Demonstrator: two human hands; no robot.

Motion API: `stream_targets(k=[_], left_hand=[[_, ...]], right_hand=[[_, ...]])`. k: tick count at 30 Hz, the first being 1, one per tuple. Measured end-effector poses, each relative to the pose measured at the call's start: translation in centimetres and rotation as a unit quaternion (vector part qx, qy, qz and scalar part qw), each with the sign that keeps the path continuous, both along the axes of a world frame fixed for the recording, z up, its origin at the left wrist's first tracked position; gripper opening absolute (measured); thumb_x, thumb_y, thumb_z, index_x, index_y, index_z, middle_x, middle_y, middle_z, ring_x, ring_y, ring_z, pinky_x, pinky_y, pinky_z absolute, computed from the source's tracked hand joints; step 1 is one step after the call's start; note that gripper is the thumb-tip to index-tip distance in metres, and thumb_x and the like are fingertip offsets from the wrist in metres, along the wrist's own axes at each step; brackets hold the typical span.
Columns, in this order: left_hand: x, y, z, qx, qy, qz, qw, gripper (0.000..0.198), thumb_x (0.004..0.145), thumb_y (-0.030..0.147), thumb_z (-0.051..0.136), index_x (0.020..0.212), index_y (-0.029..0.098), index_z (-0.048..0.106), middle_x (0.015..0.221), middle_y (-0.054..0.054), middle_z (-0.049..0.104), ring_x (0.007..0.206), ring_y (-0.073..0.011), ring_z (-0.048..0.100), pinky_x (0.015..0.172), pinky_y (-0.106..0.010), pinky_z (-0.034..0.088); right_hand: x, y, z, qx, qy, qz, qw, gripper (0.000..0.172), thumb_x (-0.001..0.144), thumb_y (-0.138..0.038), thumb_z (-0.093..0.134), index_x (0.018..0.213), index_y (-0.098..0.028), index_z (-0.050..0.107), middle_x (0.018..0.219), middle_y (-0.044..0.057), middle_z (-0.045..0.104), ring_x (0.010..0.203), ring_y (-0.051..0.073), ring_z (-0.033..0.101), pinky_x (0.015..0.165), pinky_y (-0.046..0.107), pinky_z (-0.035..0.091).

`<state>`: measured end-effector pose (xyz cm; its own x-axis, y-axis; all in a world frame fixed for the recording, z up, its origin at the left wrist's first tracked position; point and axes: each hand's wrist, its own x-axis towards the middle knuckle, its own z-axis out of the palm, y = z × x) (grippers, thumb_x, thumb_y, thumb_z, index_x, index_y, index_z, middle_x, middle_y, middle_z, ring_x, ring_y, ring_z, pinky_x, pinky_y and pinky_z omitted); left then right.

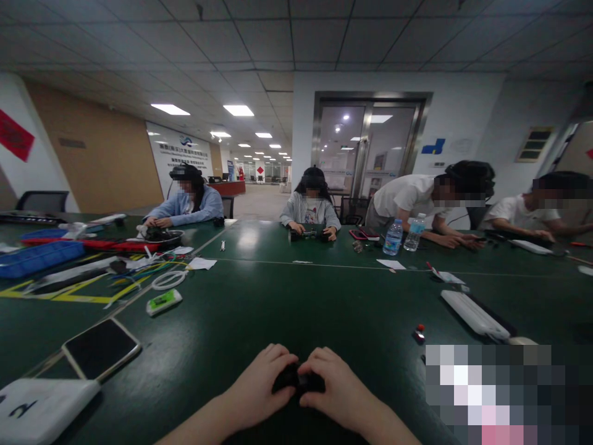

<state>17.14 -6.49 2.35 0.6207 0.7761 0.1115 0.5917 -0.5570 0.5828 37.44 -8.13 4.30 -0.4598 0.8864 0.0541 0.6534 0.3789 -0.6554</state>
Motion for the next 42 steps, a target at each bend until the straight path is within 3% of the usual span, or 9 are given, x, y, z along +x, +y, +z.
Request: stream_targets(k=[6,8,11,14,17,22,27,42], left_hand=[[-0.1,0.2,0.6,-0.005,-0.003,-0.022,1.000,0.035,0.075,0.021,0.055,0.110,0.025,0.056,0.108,-0.004,0.054,0.100,-0.0183,0.047,0.089,-0.031,0.039],[0.0,0.2,0.8,-0.009,0.003,-0.021,1.000,0.034,0.075,0.022,0.056,0.109,0.025,0.057,0.108,-0.004,0.054,0.100,-0.0189,0.047,0.090,-0.032,0.039],[-0.1,0.2,0.9,-0.020,0.005,-0.014,1.000,0.037,0.075,0.024,0.057,0.112,0.025,0.056,0.111,-0.004,0.053,0.101,-0.0190,0.047,0.091,-0.033,0.038],[-0.3,0.2,0.9,-0.030,0.001,-0.011,0.999,0.038,0.077,0.027,0.055,0.115,0.026,0.055,0.114,-0.004,0.053,0.103,-0.0191,0.048,0.092,-0.033,0.038],[-0.4,0.2,0.8,-0.027,-0.004,-0.016,0.999,0.042,0.078,0.028,0.054,0.120,0.026,0.053,0.118,-0.005,0.052,0.106,-0.0198,0.047,0.096,-0.035,0.036],[-0.5,0.4,0.4,-0.033,-0.012,-0.009,0.999,0.047,0.077,0.028,0.055,0.123,0.025,0.050,0.120,-0.006,0.052,0.108,-0.0206,0.047,0.097,-0.036,0.036],[-0.5,0.5,0.3,-0.037,-0.023,-0.010,0.999,0.043,0.076,0.028,0.057,0.119,0.025,0.053,0.117,-0.006,0.054,0.107,-0.0206,0.049,0.097,-0.036,0.036],[-0.6,0.2,0.3,-0.039,-0.023,-0.012,0.999,0.044,0.076,0.026,0.057,0.121,0.026,0.051,0.120,-0.005,0.052,0.110,-0.0209,0.047,0.098,-0.037,0.035]], right_hand=[[-0.5,-0.1,-0.2,0.013,0.007,0.002,1.000,0.015,0.075,-0.021,0.060,0.089,-0.025,0.062,0.095,0.001,0.058,0.091,0.019,0.052,0.081,0.031,0.040],[0.1,0.4,-0.2,0.022,0.062,-0.053,0.996,0.014,0.078,-0.024,0.056,0.091,-0.024,0.060,0.095,0.001,0.058,0.087,0.018,0.054,0.078,0.030,0.042],[1.9,1.7,-0.6,0.028,0.170,-0.199,0.965,0.024,0.082,-0.036,0.049,0.101,-0.023,0.056,0.096,0.004,0.058,0.087,0.020,0.055,0.077,0.032,0.045],[3.7,3.1,-1.5,-0.031,0.266,-0.306,0.914,0.033,0.083,-0.042,0.046,0.108,-0.022,0.051,0.105,0.007,0.058,0.096,0.022,0.056,0.081,0.032,0.047],[4.4,3.7,-2.3,-0.099,0.300,-0.351,0.881,0.040,0.082,-0.047,0.045,0.112,-0.021,0.049,0.108,0.008,0.058,0.096,0.023,0.057,0.077,0.033,0.050],[4.1,3.7,-3.3,-0.168,0.319,-0.341,0.868,0.042,0.080,-0.045,0.047,0.113,-0.020,0.051,0.107,0.009,0.060,0.090,0.023,0.060,0.073,0.034,0.051],[4.3,3.9,-3.6,-0.166,0.310,-0.305,0.885,0.043,0.076,-0.049,0.053,0.108,-0.019,0.058,0.099,0.007,0.061,0.087,0.021,0.059,0.073,0.033,0.050],[4.2,3.4,-2.8,-0.174,0.308,-0.287,0.890,0.041,0.079,-0.047,0.052,0.107,-0.018,0.060,0.093,0.006,0.060,0.081,0.019,0.058,0.072,0.032,0.049]])
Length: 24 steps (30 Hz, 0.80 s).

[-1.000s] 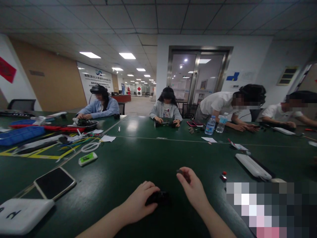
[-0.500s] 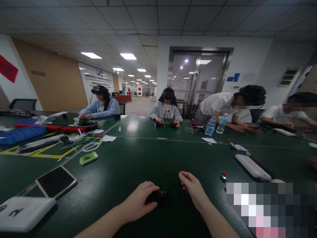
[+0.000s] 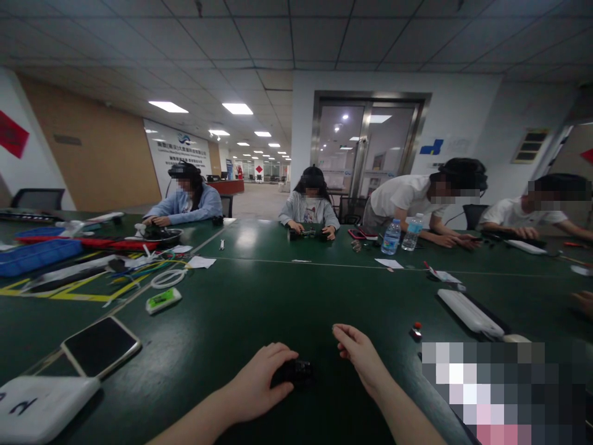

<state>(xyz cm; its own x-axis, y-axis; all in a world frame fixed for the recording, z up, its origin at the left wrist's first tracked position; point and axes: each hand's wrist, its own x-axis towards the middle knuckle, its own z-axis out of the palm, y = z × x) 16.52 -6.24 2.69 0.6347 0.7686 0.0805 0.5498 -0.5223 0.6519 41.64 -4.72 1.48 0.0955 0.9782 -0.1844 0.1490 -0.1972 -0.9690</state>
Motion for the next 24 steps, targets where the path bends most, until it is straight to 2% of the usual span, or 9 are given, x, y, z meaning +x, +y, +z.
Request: stream_targets(k=[5,9,17,24], left_hand=[[0.1,0.0,0.0,0.005,-0.006,0.005,1.000,0.043,0.077,0.023,0.054,0.120,0.025,0.052,0.119,-0.006,0.053,0.109,-0.0203,0.048,0.098,-0.035,0.036],[0.1,0.2,-0.2,0.005,-0.012,0.005,1.000,0.045,0.076,0.022,0.053,0.121,0.025,0.052,0.119,-0.006,0.052,0.109,-0.0200,0.048,0.098,-0.035,0.036],[-0.1,0.2,-0.2,0.006,-0.013,0.010,1.000,0.042,0.075,0.020,0.054,0.117,0.024,0.053,0.119,-0.006,0.052,0.109,-0.0199,0.048,0.098,-0.035,0.037],[-0.3,0.5,-0.8,0.012,-0.019,0.006,1.000,0.047,0.076,0.021,0.053,0.122,0.025,0.050,0.122,-0.006,0.050,0.110,-0.0193,0.047,0.099,-0.034,0.036]], right_hand=[[0.1,0.5,-0.9,-0.006,0.044,-0.039,0.998,0.047,0.073,-0.045,0.061,0.110,-0.017,0.058,0.092,0.006,0.060,0.077,0.018,0.057,0.067,0.029,0.048],[0.1,0.8,-1.3,-0.005,0.058,-0.046,0.997,0.046,0.067,-0.043,0.068,0.104,-0.016,0.062,0.087,0.005,0.062,0.075,0.018,0.057,0.065,0.029,0.047],[0.2,0.6,-0.9,-0.002,0.025,-0.023,0.999,0.044,0.071,-0.047,0.063,0.105,-0.019,0.063,0.089,0.005,0.063,0.081,0.020,0.057,0.069,0.032,0.047],[0.2,0.8,-1.4,0.005,0.014,-0.019,1.000,0.048,0.073,-0.047,0.061,0.110,-0.018,0.059,0.094,0.006,0.063,0.082,0.021,0.058,0.070,0.033,0.048]])
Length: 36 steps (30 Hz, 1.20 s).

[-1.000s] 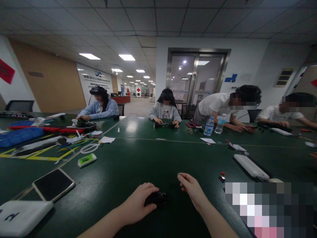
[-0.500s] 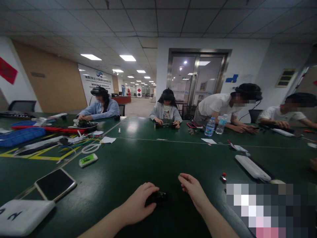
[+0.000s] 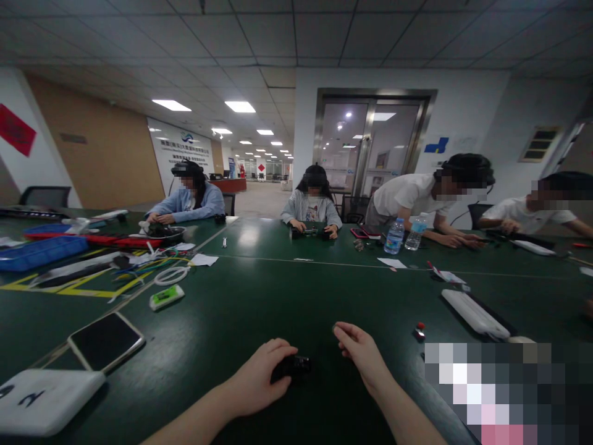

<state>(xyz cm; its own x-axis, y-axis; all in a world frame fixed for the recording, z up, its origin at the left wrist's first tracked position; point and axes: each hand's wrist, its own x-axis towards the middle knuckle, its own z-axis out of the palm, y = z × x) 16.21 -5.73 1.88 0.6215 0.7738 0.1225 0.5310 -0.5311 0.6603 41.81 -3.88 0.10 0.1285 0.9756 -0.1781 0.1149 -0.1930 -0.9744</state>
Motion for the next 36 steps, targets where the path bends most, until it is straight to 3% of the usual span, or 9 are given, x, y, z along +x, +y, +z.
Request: stream_targets(k=[9,19,27,36], left_hand=[[0.2,-0.5,1.1,-0.016,-0.001,0.005,1.000,0.044,0.075,0.021,0.054,0.119,0.025,0.053,0.121,-0.005,0.050,0.109,-0.0193,0.048,0.098,-0.034,0.038],[0.2,-0.2,0.7,-0.011,0.000,0.001,1.000,0.047,0.074,0.020,0.056,0.121,0.025,0.051,0.121,-0.005,0.051,0.111,-0.0184,0.048,0.099,-0.033,0.037],[0.1,-0.2,0.8,-0.008,-0.006,-0.003,1.000,0.043,0.074,0.021,0.057,0.117,0.024,0.053,0.118,-0.005,0.053,0.108,-0.0196,0.048,0.097,-0.035,0.038],[0.1,-0.2,0.8,-0.007,-0.011,-0.003,1.000,0.044,0.075,0.021,0.057,0.118,0.025,0.053,0.117,-0.005,0.053,0.108,-0.0191,0.048,0.097,-0.035,0.038]], right_hand=[[-1.4,-1.2,1.6,0.062,-0.067,0.036,0.995,0.038,0.074,-0.043,0.060,0.105,-0.021,0.061,0.102,0.004,0.065,0.096,0.023,0.059,0.079,0.034,0.047],[-3.5,-2.5,2.4,0.108,-0.115,0.132,0.979,0.028,0.078,-0.035,0.057,0.102,-0.020,0.061,0.094,0.003,0.064,0.088,0.020,0.059,0.078,0.031,0.047],[-4.9,-3.9,3.5,0.132,-0.215,0.230,0.940,0.013,0.075,-0.024,0.061,0.087,-0.024,0.065,0.089,0.000,0.059,0.083,0.016,0.056,0.073,0.026,0.044],[-5.4,-4.1,3.4,0.117,-0.290,0.261,0.913,0.013,0.076,-0.022,0.060,0.088,-0.026,0.064,0.088,0.000,0.057,0.083,0.017,0.053,0.073,0.028,0.043]])
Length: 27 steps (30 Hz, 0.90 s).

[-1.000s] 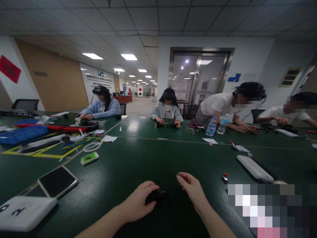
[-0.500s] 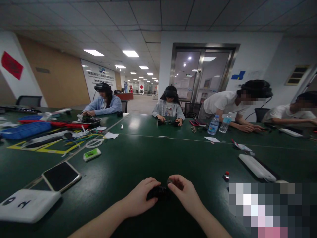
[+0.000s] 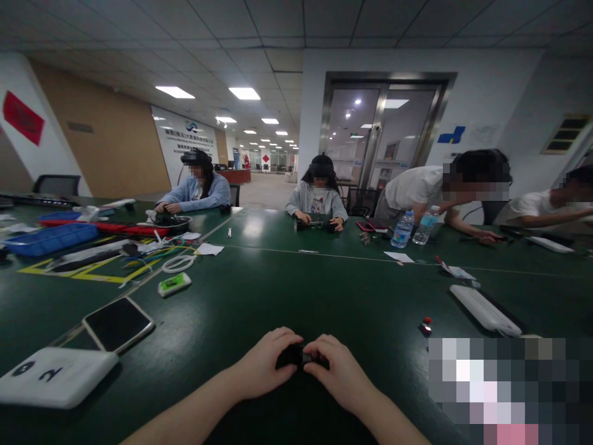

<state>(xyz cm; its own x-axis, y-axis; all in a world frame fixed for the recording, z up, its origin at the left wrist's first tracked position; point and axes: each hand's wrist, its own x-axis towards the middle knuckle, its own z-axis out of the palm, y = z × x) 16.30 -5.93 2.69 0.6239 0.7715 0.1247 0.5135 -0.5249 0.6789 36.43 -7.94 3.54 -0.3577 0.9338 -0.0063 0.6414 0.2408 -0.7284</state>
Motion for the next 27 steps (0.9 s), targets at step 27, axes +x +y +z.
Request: stream_targets(k=[27], left_hand=[[-3.4,2.5,-0.3,0.061,0.082,0.029,0.994,0.038,0.085,0.023,0.047,0.118,0.039,0.055,0.120,-0.002,0.049,0.109,-0.0198,0.047,0.095,-0.037,0.036]], right_hand=[[3.7,2.6,-2.3,0.004,0.086,-0.131,0.988,0.027,0.079,-0.033,0.056,0.104,-0.026,0.063,0.095,0.002,0.062,0.088,0.020,0.058,0.075,0.031,0.046]])
